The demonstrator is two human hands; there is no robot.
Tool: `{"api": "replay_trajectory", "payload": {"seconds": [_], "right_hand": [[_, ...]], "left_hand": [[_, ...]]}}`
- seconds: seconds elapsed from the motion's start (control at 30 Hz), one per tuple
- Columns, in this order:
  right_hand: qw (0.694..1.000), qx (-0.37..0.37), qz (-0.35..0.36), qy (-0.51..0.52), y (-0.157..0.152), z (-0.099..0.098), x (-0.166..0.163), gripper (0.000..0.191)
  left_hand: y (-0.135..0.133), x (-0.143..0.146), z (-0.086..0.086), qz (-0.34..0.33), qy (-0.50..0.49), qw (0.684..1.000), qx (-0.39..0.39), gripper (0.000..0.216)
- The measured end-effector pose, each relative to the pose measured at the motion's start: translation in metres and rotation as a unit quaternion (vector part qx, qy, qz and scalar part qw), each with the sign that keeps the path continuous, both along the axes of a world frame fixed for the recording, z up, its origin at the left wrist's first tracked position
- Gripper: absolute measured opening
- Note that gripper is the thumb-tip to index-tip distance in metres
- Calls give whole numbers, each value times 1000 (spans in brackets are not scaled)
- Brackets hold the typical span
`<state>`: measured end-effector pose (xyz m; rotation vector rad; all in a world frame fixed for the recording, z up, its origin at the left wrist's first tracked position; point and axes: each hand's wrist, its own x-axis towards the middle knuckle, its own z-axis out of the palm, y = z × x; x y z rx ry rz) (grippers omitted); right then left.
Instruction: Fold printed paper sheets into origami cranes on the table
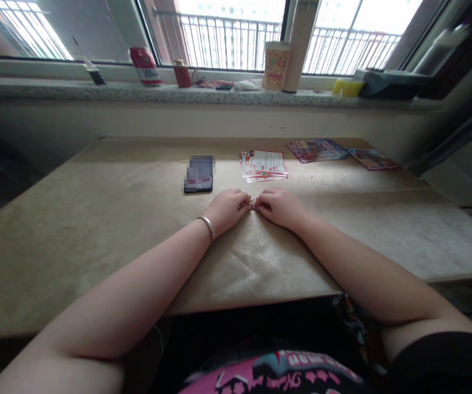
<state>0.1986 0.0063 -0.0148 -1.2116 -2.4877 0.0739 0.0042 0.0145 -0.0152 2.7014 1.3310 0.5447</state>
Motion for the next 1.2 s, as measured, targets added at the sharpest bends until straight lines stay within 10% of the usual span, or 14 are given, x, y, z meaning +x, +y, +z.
{"api": "replay_trajectory", "payload": {"seconds": [1.2], "right_hand": [[999, 12, -10, -47, -2, 1, 0, 23]], "left_hand": [[-6, -9, 7, -56, 119, 989, 62, 27]]}}
